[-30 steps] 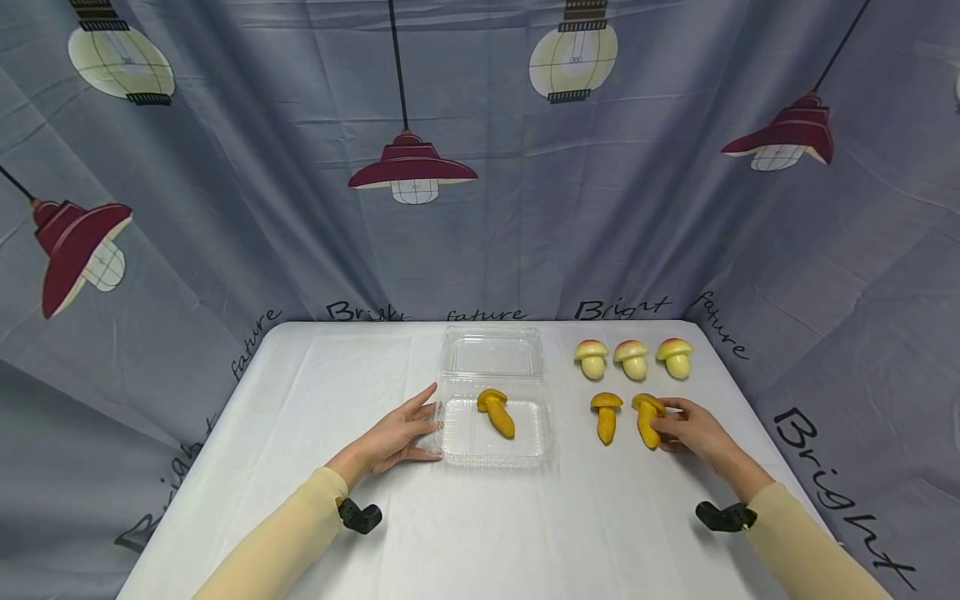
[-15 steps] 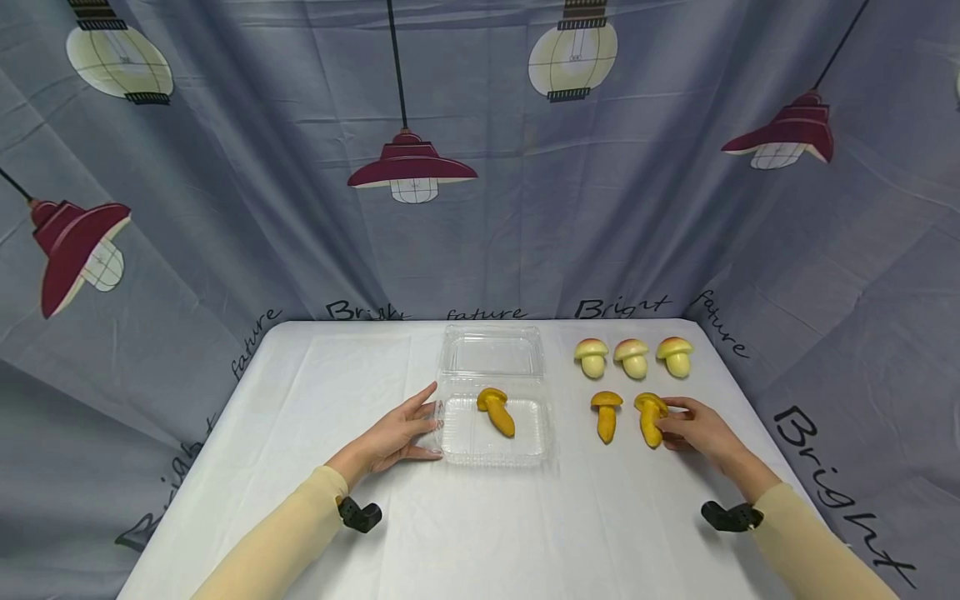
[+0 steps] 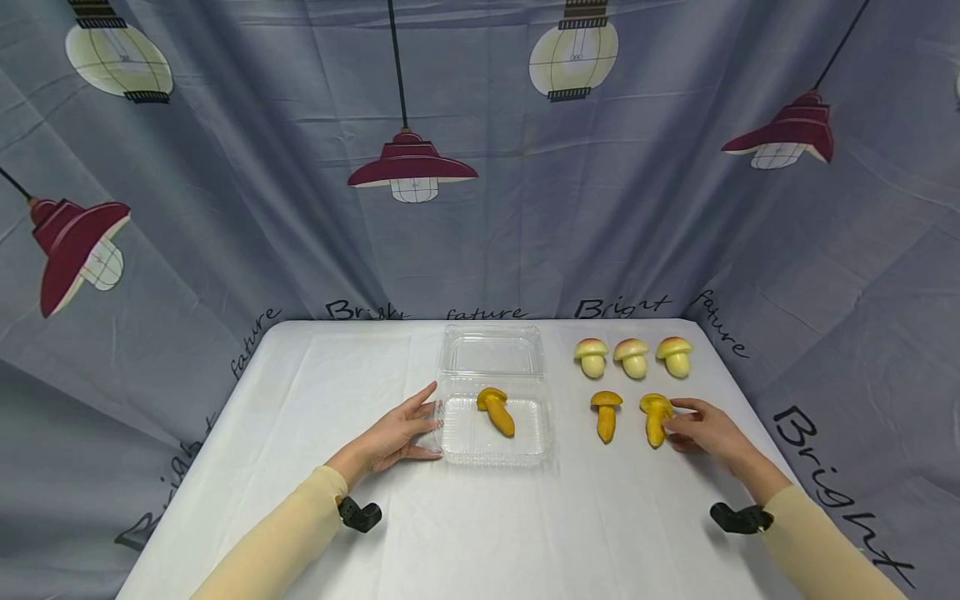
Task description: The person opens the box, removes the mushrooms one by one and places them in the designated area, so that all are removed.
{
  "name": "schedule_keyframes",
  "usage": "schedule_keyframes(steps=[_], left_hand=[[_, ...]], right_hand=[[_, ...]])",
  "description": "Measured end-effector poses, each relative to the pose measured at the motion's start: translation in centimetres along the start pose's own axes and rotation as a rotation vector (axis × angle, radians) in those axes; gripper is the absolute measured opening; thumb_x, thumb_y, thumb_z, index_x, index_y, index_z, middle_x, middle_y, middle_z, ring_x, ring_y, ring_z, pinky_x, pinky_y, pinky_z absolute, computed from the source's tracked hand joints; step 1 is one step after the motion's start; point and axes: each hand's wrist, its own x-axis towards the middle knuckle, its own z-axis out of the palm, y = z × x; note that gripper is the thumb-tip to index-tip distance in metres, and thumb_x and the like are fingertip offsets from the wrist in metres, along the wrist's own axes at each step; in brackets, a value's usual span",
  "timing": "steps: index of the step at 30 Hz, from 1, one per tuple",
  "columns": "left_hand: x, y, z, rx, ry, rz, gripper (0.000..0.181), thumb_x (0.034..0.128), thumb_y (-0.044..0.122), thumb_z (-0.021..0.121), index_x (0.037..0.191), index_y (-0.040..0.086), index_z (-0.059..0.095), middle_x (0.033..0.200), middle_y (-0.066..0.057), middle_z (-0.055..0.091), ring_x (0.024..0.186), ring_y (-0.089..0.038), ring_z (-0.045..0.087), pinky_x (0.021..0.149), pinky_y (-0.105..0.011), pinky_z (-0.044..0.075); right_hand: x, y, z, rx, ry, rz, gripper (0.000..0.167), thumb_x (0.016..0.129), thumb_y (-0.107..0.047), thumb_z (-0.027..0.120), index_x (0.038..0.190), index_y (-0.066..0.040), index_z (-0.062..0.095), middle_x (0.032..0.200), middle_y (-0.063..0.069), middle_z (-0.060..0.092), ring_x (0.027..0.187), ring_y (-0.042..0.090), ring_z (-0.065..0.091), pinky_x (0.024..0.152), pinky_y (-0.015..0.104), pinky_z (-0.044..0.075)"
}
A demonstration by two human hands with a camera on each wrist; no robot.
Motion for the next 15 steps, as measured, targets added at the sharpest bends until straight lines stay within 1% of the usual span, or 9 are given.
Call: schedule_keyframes(steps=[3,5,8,12,15], left_hand=[[0.0,0.0,0.0,0.000,0.002,0.000,0.074,0.1083,0.002,0.045,0.167,0.030,0.008,0.170,-0.019,0.000,0.141,-0.051,0.037,0.092,-0.051,0.059],[0.0,-0.1,0.0,0.000,0.001,0.001,0.074,0.1083,0.002,0.045,0.167,0.030,0.008,0.170,-0.019,0.000,0.141,-0.051,0.037,0.092,-0.050,0.059],[0.0,-0.1,0.0,0.000,0.000,0.002,0.074,0.1083,0.003,0.045,0.167,0.030,0.008,0.170,-0.019,0.000,0.141,-0.051,0.037,0.092,-0.050,0.059],[0.0,0.0,0.0,0.003,-0.002,0.001,0.075,0.1084,0.003,0.046,0.167,0.029,0.007,0.170,-0.020,-0.001,0.141,-0.051,0.037,0.092,-0.050,0.059],[-0.1,0.1,0.1,0.005,-0.002,0.000,0.075,0.1085,0.003,0.046,0.167,0.029,0.007,0.170,-0.020,-0.001,0.141,-0.051,0.037,0.092,-0.050,0.059]], right_hand=[[-0.2,-0.1,-0.3,-0.008,0.003,0.000,0.073,0.102,-0.023,0.066,0.154,0.012,0.027,0.122,0.030,0.056,0.092,0.024,0.067,0.078,0.034,0.063],[-0.3,-0.2,-0.6,-0.015,0.016,0.006,0.074,0.101,-0.024,0.066,0.154,0.011,0.028,0.122,0.029,0.056,0.092,0.024,0.067,0.078,0.034,0.063],[-0.4,-0.3,-1.0,-0.022,0.036,-0.007,0.074,0.102,-0.026,0.065,0.154,0.011,0.028,0.123,0.028,0.056,0.095,0.027,0.067,0.079,0.035,0.063],[-0.3,-0.7,-1.3,-0.034,0.067,-0.058,0.073,0.103,-0.029,0.064,0.154,0.010,0.029,0.124,0.029,0.057,0.100,0.033,0.068,0.080,0.037,0.063],[-0.1,-1.2,-1.3,-0.047,0.089,-0.093,0.073,0.103,-0.030,0.064,0.154,0.009,0.030,0.124,0.028,0.058,0.101,0.035,0.067,0.080,0.037,0.063]])
